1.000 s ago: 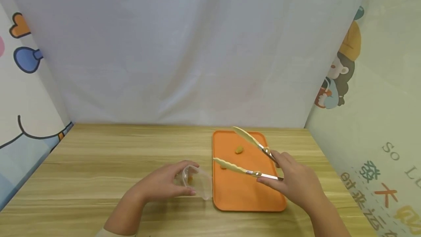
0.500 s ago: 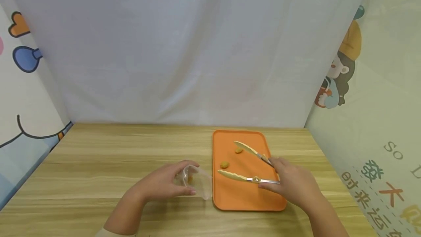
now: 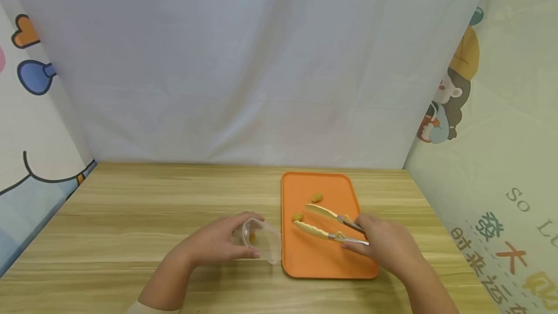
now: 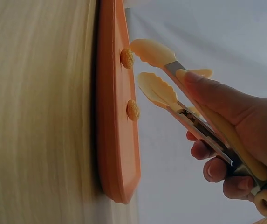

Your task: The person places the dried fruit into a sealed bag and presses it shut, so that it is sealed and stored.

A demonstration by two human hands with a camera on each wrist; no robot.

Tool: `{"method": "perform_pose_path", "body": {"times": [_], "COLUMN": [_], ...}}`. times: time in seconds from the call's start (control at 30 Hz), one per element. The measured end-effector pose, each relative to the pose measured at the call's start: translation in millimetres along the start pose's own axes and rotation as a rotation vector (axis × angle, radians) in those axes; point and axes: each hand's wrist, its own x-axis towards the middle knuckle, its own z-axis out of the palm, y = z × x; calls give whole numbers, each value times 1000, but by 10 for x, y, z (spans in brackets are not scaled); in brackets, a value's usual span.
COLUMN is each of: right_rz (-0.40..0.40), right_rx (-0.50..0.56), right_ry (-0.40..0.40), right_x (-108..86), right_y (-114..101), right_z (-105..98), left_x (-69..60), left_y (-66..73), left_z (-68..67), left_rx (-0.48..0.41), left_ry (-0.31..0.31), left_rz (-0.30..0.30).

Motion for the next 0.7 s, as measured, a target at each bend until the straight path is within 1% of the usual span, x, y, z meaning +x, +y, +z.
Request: {"method": "perform_pose_path", "body": {"times": [0.27,0.53,0.7], "right_rz": [-17,-28,-31], "right_rx": [-19,-29,-36], "right_ry": [-1,18,28], "right_x": [15,19,23], "right_y": [-17,-25,-32], "right_z": [19,49,67], "left_x": [-5,-12,-10], "left_y": [-6,-13,-2], "left_z": [-6,6,-4], "left_rx": [6,38,43], "left_ry": [-1,32,27], "left_rz": [4,26,15]}}
